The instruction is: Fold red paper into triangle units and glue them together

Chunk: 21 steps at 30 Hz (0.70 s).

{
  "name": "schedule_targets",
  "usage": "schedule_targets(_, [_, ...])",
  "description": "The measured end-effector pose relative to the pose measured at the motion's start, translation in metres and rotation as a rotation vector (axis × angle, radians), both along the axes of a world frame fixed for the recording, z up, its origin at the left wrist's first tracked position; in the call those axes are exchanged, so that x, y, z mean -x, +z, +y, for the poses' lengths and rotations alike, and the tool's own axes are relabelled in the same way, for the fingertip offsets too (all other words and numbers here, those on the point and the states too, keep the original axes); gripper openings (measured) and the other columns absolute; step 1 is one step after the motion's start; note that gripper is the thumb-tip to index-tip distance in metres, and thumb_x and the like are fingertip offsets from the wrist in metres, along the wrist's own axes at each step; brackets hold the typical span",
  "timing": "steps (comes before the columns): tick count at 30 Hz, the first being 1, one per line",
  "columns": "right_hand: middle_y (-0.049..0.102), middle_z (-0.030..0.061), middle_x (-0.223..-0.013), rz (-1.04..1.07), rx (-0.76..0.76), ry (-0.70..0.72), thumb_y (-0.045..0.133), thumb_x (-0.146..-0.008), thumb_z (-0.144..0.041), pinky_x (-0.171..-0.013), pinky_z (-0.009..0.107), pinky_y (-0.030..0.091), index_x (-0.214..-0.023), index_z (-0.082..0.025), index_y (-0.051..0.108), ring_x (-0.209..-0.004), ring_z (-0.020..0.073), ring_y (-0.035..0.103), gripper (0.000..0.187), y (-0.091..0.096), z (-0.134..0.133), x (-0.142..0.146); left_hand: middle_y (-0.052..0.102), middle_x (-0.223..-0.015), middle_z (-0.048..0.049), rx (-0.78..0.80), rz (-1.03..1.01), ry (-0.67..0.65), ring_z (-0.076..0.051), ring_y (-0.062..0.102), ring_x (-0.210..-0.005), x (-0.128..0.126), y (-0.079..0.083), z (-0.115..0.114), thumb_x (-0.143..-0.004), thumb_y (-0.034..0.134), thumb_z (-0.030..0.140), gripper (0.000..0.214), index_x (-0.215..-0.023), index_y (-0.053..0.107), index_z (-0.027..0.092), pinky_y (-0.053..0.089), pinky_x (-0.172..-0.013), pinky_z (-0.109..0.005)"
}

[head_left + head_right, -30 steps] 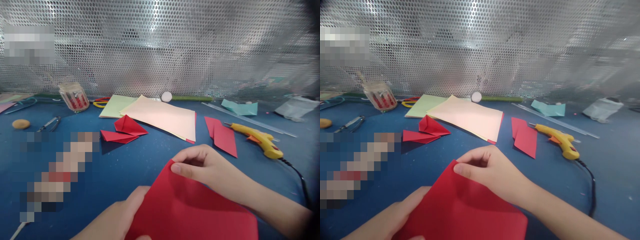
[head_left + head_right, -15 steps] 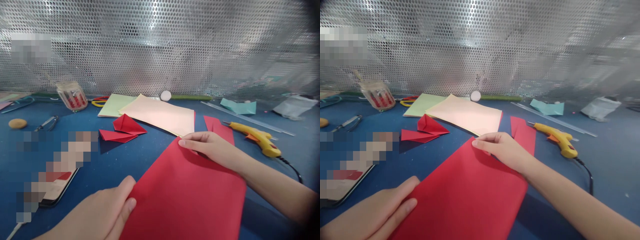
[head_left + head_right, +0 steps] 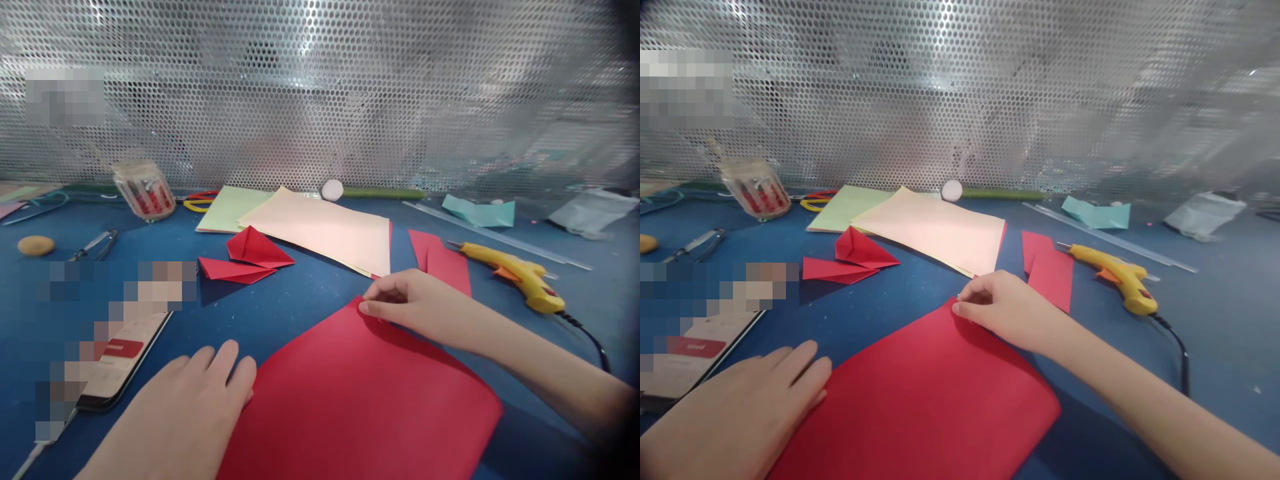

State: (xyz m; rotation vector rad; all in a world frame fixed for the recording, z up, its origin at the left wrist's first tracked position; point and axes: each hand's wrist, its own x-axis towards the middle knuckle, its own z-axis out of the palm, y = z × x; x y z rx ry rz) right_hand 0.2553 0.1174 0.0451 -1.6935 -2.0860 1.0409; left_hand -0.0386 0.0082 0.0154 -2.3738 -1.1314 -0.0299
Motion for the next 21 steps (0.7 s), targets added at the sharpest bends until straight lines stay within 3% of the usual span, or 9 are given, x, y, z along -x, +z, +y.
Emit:
schedule_targets(4, [0.068,0.0017,-0.065,-0.020,-0.028,0.011,0.064,-0.080,-0.044,-0.057,0.029,0.043,-0.065,-0.024,0.071,-0.063,0.0181,0.062,0.026,-0.003,0.000,0.001,0.080,-0.083,-0.0150,-0.066,0.005,-0.051,-0.031,0.077,-0.065,-0.001,0.002,-0.003,-0.075,0.032,-0.004,0.056,-0.084,0.082,0.018,0.061,-0.047,-0.039])
schedule_targets(7, [0.069,0.0020,-0.066,-0.023,-0.035,0.020,0.063,-0.081,-0.045,-0.056,0.029,0.044,-0.067,-0.025,0.072,-0.063,0.0184,0.063,0.026,-0.004,0.000,0.000,0.080,-0.093,-0.0143,-0.148,-0.088,-0.061,-0.033,0.077,-0.079,-0.004,0.002,-0.006,-0.085,0.026,-0.003,0.060,-0.094,0.082,0.018,0.060,-0.059,-0.044])
schedule_targets(9, [0.069,0.0019,-0.067,-0.022,-0.042,0.025,0.063,-0.081,-0.044,-0.056,0.029,0.044,-0.068,-0.025,0.072,-0.064,0.0183,0.063,0.025,-0.005,0.000,0.000,0.080,-0.107,-0.0047,-0.107,-0.157,-0.158,-0.026,0.075,-0.092,-0.009,0.006,-0.004,-0.095,0.022,-0.001,0.064,-0.100,0.081,0.023,0.056,-0.074,-0.041])
schedule_targets(10, [0.068,0.0017,-0.066,-0.021,-0.046,0.026,0.062,-0.081,-0.044,-0.056,0.029,0.044,-0.067,-0.025,0.071,-0.063,0.0180,0.063,0.025,-0.005,0.000,0.000,0.079,-0.110,0.0027,-0.053,-0.190,-0.262,-0.019,0.073,-0.095,-0.012,0.010,-0.002,-0.100,0.021,0.002,0.064,-0.099,0.079,0.028,0.053,-0.078,-0.036])
schedule_targets(12, [0.065,0.0007,-0.062,-0.019,-0.056,0.031,0.062,-0.081,-0.043,-0.055,0.028,0.043,-0.065,-0.024,0.068,-0.061,0.0170,0.061,0.025,-0.006,0.000,0.001,0.078,-0.108,0.0081,0.051,-0.206,-0.408,-0.014,0.069,-0.096,-0.016,0.016,0.002,-0.107,0.018,0.008,0.063,-0.101,0.077,0.029,0.050,-0.080,-0.029])
schedule_targets(16, [0.060,-0.0008,-0.058,-0.017,-0.067,0.045,0.061,-0.080,-0.042,-0.053,0.028,0.040,-0.064,-0.024,0.065,-0.057,0.0154,0.057,0.025,-0.006,0.000,0.002,0.078,-0.107,0.0030,0.063,-0.252,-0.429,-0.018,0.069,-0.096,-0.014,0.016,0.005,-0.110,0.021,0.013,0.052,-0.111,0.071,0.027,0.050,-0.083,-0.027])
schedule_targets(21, [0.058,-0.0012,-0.057,-0.027,-0.076,0.053,0.062,-0.081,-0.042,-0.052,0.028,0.038,-0.066,-0.024,0.066,-0.056,0.0152,0.055,0.024,-0.005,0.000,0.001,0.077,-0.115,-0.0034,0.008,-0.191,-0.353,-0.025,0.071,-0.102,-0.007,-0.009,-0.008,-0.105,0.035,0.012,0.037,-0.119,0.064,0.029,0.058,-0.071,-0.028])
